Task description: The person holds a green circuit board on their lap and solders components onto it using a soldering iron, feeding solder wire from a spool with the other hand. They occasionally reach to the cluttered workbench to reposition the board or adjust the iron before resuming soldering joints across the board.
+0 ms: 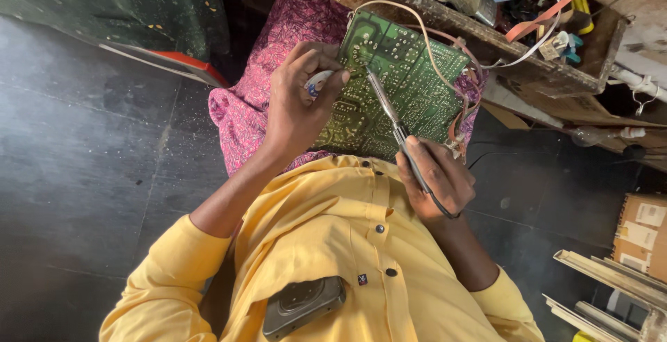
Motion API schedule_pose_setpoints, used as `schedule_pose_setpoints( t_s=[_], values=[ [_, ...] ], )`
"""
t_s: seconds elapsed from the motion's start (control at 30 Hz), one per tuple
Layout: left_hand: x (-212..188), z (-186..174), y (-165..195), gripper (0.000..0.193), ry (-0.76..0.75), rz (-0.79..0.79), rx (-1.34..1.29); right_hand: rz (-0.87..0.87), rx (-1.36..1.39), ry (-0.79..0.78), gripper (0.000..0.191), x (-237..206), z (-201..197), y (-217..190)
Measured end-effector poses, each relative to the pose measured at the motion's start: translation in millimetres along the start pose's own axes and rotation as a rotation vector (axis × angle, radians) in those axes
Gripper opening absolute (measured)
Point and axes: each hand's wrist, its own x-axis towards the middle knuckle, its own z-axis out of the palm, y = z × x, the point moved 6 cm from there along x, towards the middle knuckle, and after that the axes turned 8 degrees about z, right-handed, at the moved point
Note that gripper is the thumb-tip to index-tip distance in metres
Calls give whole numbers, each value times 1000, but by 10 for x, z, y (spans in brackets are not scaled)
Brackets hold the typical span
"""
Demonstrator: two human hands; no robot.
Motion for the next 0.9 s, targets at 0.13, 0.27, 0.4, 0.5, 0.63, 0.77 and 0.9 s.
schedule_pose_setpoints(
  t_s=[0.13, 0.27, 0.4, 0.5, 0.63, 0.77, 0.9],
  values=[
    [-5, 3, 1, 12, -2, 0, 5, -12, -1, 11, 31, -8, 19, -18],
    [-2, 12, -4, 11, -2, -4, -10, -40, -11, -8, 33, -12, 29, -51],
    [1, 14, -1, 11, -2, -4, -8, -59, -44, -5, 34, -1, 34, -68],
    [2, 19, 1, 11, -5, -14, -3, -75, -38, 0, 35, 8, 33, -77],
    [17, 21, 28, 11, 2, 17, 40, -54, -33, -10, 38, 7, 37, -77],
    [18, 31, 8, 11, -6, -36, 15, -72, -31, -3, 39, 4, 37, -90],
    [17, 34, 14, 10, -11, -30, 35, -21, -34, 11, 39, 3, 44, -78]
  ],
)
